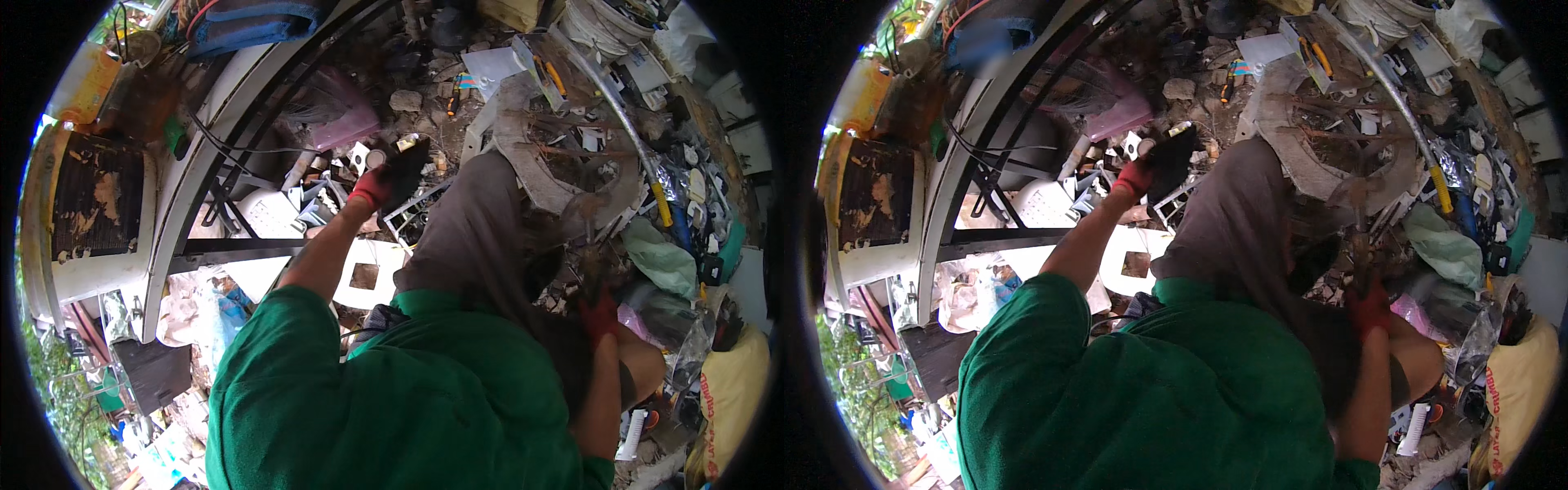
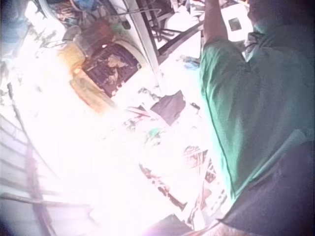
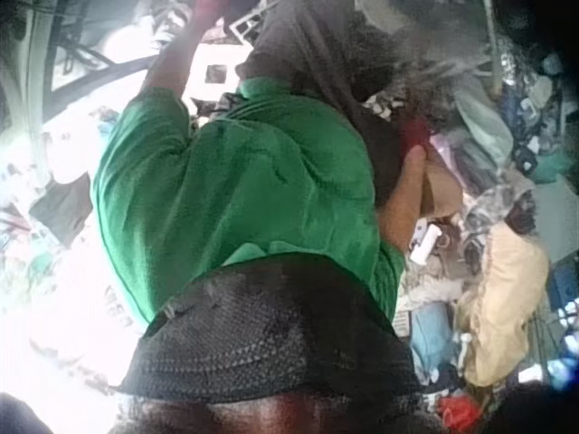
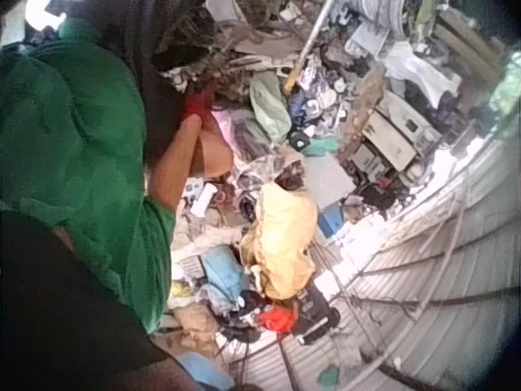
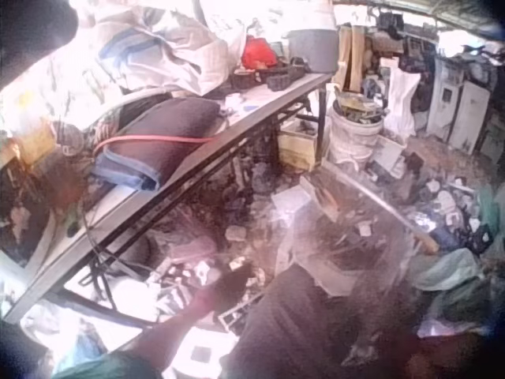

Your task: The person removes an electronic device from a plastic bag, then uses a screwdriver to unscrew and remove a back panel, revealing an internal circuit board.

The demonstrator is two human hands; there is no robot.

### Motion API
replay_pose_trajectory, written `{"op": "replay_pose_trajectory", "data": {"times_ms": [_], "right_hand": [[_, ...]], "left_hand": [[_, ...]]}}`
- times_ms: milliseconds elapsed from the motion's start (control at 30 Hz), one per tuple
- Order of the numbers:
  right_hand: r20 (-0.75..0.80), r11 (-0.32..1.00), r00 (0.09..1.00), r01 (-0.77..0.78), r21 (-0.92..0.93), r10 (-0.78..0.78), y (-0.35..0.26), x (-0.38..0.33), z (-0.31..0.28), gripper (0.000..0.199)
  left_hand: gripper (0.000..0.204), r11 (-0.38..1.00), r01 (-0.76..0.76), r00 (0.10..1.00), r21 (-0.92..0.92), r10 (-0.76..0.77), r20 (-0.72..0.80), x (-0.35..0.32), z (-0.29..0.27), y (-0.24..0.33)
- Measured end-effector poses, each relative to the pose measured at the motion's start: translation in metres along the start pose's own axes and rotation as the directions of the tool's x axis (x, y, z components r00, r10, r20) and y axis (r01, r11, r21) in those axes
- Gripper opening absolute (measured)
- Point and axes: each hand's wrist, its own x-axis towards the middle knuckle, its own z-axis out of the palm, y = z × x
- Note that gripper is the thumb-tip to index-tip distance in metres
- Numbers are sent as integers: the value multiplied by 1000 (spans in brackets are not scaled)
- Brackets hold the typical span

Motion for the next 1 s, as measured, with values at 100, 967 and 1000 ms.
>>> {"op": "replay_pose_trajectory", "data": {"times_ms": [100,967,1000], "right_hand": [[-19,998,999,38,-48,-39,5,21,-24,82],[122,986,979,164,-13,-161,10,50,16,92],[110,984,982,161,-72,-153,9,52,20,92]], "left_hand": [[34,527,-57,997,-848,-20,-79,-23,-8,5],[34,729,401,908,-555,-235,348,-262,-24,-142],[37,821,478,838,-313,-320,442,-278,-29,-157]]}}
